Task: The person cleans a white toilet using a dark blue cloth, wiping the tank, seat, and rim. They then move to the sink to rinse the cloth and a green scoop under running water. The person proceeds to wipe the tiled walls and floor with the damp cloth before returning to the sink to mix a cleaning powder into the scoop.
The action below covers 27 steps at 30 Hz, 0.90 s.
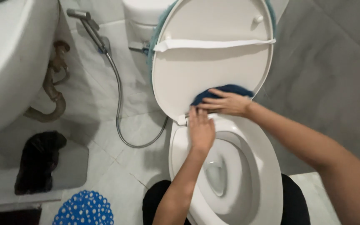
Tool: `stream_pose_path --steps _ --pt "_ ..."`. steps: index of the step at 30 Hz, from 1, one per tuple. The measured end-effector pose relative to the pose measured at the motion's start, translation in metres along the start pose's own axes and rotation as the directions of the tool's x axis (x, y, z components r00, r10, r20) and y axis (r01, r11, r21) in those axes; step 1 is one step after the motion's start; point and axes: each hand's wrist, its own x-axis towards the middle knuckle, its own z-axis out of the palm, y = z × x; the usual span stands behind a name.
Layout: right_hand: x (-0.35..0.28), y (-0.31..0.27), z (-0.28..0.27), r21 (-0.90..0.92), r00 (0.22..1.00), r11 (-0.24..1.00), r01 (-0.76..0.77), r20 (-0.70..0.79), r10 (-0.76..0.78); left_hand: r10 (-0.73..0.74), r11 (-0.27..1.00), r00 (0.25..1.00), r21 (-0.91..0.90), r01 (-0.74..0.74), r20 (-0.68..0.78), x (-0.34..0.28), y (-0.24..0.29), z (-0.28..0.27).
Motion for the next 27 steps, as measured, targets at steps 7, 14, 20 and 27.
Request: stream_pose_path --steps 7,14,20,27 --pt "0.065 -0.030 0.012 0.044 0.989 0.999 -0.017 -0.149 0.023 -0.114 0.978 0.993 0.173 0.112 0.000 -0.021 -0.036 0.004" --pt "-0.022 -0.035 0.017 0.120 0.982 0.976 -0.183 -0.031 0.188 0.036 0.998 0.963 0.043 -0.050 0.267 0.004 0.014 -0.011" --pt "-0.088 -0.014 0.011 -0.008 0.939 0.943 -0.332 0.092 0.331 0.087 0.996 0.963 -0.037 -0.080 0.254 0.033 0.071 0.023" --pt "-0.041 0.080 -0.079 0.042 0.736 0.745 -0.666 -0.125 0.665 0.160 0.970 0.976 0.158 -0.183 0.150 0.146 0.054 -0.055"
